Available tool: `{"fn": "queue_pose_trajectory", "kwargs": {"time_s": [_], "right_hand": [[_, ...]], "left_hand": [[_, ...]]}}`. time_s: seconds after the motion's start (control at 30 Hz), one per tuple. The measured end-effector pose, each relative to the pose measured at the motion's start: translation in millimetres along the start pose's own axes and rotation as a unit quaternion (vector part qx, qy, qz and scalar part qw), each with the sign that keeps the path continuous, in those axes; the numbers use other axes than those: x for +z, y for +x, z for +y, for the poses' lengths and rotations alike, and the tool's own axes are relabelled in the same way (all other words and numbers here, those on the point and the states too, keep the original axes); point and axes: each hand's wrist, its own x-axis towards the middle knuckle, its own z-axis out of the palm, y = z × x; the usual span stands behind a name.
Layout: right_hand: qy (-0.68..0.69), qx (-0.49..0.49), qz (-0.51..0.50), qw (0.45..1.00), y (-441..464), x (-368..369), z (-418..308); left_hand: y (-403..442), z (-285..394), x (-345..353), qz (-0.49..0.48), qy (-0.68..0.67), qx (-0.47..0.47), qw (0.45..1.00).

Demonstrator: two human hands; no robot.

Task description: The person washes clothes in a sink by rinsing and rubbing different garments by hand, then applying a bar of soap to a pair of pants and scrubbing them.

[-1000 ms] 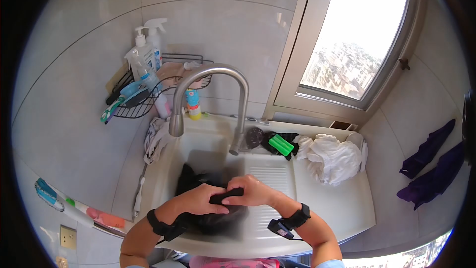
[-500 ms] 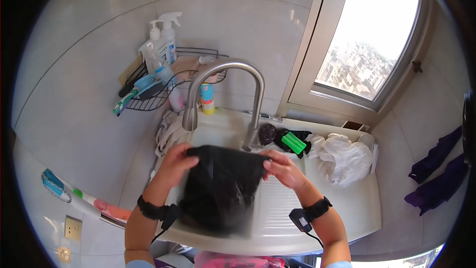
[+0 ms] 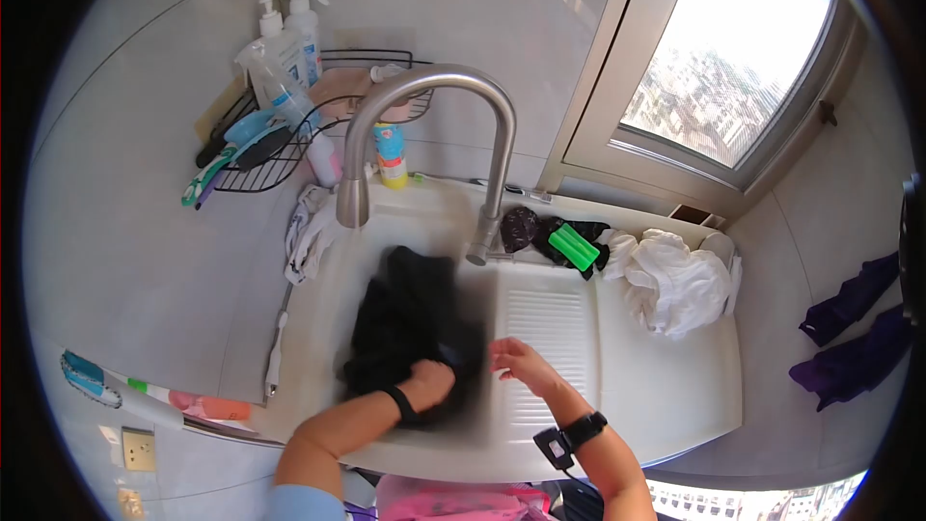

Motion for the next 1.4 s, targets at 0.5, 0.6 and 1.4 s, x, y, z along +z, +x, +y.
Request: {"fn": "queue_pose_trajectory", "kwargs": {"time_s": [0.5,0.6,1.4], "right_hand": [[0.011,0.061,0.003,0.998,-14.7,11.3,14.1],[0.046,0.102,0.006,0.994,-10.8,14.8,19.1],[0.168,-0.279,0.012,0.945,18.9,57.0,-124.2]], "left_hand": [[-3.7,-107.6,-28.9,0.116,-0.175,-0.086,0.974],[-2.7,-150.8,-70.1,0.289,-0.491,-0.123,0.813],[-155.3,-138.9,-111.3,0.377,-0.559,-0.187,0.714]]}}
